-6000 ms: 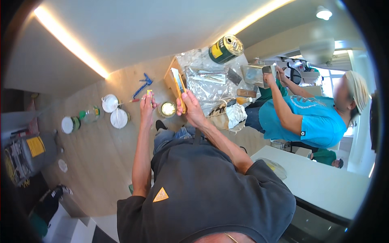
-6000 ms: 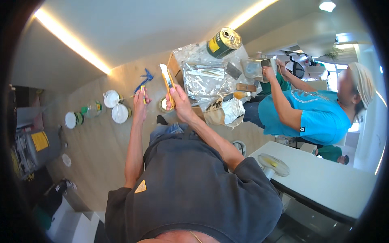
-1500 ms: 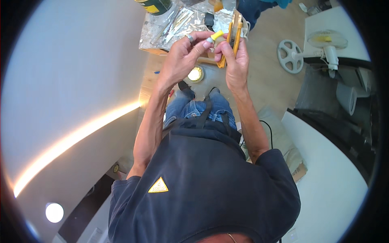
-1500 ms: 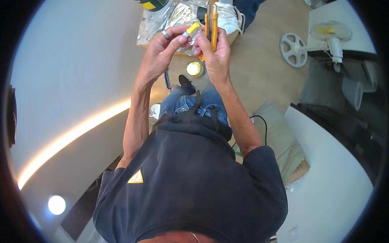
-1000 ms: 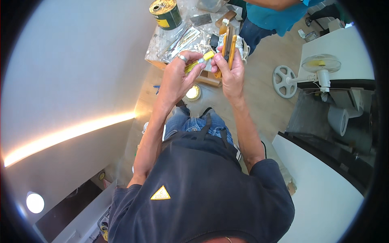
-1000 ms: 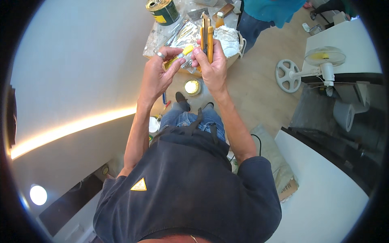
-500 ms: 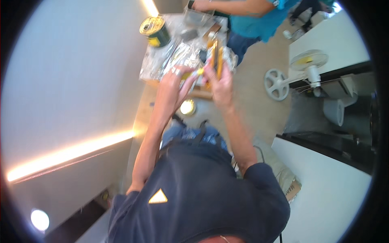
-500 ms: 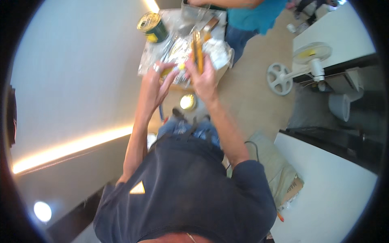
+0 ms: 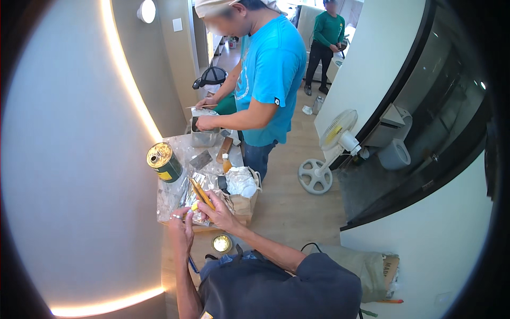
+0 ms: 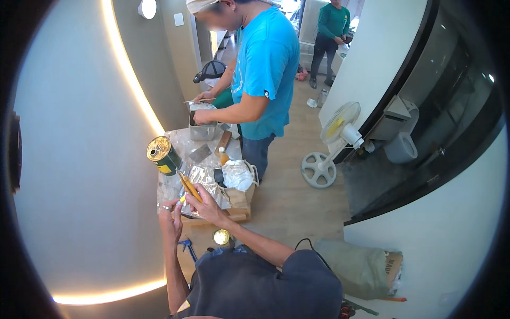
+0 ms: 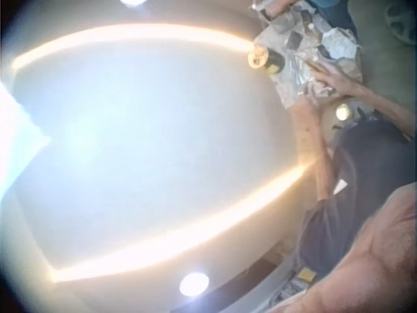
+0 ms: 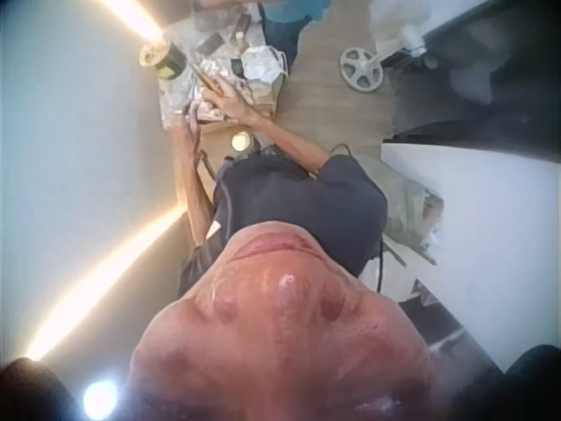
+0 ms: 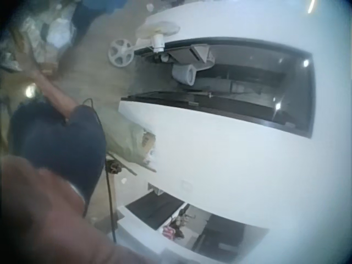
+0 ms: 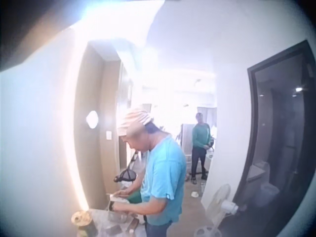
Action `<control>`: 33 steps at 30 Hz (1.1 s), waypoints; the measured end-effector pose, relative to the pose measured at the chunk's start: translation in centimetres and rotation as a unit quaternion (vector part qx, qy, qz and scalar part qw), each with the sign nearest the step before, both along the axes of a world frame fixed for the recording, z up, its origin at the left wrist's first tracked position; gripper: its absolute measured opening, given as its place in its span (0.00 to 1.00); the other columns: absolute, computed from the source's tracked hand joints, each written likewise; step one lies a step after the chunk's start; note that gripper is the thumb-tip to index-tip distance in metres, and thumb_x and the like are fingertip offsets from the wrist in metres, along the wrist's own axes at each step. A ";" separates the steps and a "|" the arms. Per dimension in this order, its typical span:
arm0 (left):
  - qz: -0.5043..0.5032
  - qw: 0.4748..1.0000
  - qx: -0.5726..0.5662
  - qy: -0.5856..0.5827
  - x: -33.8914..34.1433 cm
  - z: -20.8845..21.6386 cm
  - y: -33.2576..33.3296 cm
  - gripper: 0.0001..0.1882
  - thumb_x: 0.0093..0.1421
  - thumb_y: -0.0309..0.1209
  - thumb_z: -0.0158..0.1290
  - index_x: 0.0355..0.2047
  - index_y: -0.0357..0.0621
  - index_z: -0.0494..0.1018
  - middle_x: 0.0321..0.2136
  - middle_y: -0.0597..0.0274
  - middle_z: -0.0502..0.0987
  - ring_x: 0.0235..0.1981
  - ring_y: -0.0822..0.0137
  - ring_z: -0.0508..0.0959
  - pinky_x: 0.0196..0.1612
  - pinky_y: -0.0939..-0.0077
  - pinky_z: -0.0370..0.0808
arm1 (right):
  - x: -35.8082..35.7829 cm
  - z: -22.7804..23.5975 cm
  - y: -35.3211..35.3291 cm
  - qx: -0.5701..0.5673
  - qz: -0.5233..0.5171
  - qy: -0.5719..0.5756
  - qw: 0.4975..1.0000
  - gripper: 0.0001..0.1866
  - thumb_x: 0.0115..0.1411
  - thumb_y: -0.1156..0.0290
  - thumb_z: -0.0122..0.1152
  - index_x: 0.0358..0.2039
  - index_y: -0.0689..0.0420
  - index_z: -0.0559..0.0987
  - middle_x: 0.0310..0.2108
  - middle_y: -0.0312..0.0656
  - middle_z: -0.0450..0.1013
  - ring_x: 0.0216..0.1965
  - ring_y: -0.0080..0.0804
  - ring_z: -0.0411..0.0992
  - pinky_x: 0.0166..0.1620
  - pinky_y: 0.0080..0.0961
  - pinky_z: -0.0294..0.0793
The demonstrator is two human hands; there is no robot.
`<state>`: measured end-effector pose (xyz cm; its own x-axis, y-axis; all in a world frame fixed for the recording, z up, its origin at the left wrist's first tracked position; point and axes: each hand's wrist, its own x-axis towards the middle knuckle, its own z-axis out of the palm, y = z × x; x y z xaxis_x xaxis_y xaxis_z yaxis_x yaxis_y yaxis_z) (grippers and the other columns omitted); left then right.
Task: The person mixes materials inside a container and applies adhesive to a small yellow tube using a putty knife. They then use the putty knife to stir and spread adhesive on a piece of paper.
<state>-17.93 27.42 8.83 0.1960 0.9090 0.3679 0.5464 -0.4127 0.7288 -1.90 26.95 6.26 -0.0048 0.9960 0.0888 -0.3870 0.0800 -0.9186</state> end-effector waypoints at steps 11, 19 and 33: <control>0.102 0.986 -0.120 -0.057 -10.1 -5.2 0.8 0.13 0.70 0.36 0.46 0.39 0.38 0.75 0.18 0.62 0.69 0.20 0.70 0.69 0.26 0.72 0.67 | -2.1 -13.3 1.5 -0.225 0.033 -0.019 0.974 0.10 0.69 0.60 0.48 0.40 0.53 0.71 0.31 0.37 0.73 0.26 0.23 0.73 0.28 0.22 0.73; 0.054 0.973 -0.203 -0.094 -12.9 -10.2 2.1 0.14 0.70 0.36 0.45 0.41 0.38 0.73 0.20 0.66 0.66 0.22 0.73 0.66 0.27 0.73 0.66 | -3.5 -23.4 5.3 -0.372 0.003 0.062 0.926 0.10 0.60 0.63 0.51 0.29 0.55 0.75 0.22 0.37 0.71 0.21 0.28 0.70 0.25 0.26 0.72; -0.208 0.949 -0.237 0.033 -18.4 -10.5 12.2 0.15 0.67 0.36 0.51 0.44 0.36 0.75 0.23 0.59 0.76 0.24 0.69 0.75 0.30 0.73 0.72 | -11.3 -24.8 7.0 -0.357 -0.089 0.076 0.927 0.17 0.70 0.58 0.45 0.51 0.56 0.68 0.37 0.45 0.75 0.31 0.30 0.77 0.30 0.24 0.79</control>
<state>-36.30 39.64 -1.63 0.5823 0.8083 -0.0873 0.4584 -0.2378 0.8564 -13.24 33.90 -18.54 0.1232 0.7846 -0.6076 -0.5553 -0.4530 -0.6975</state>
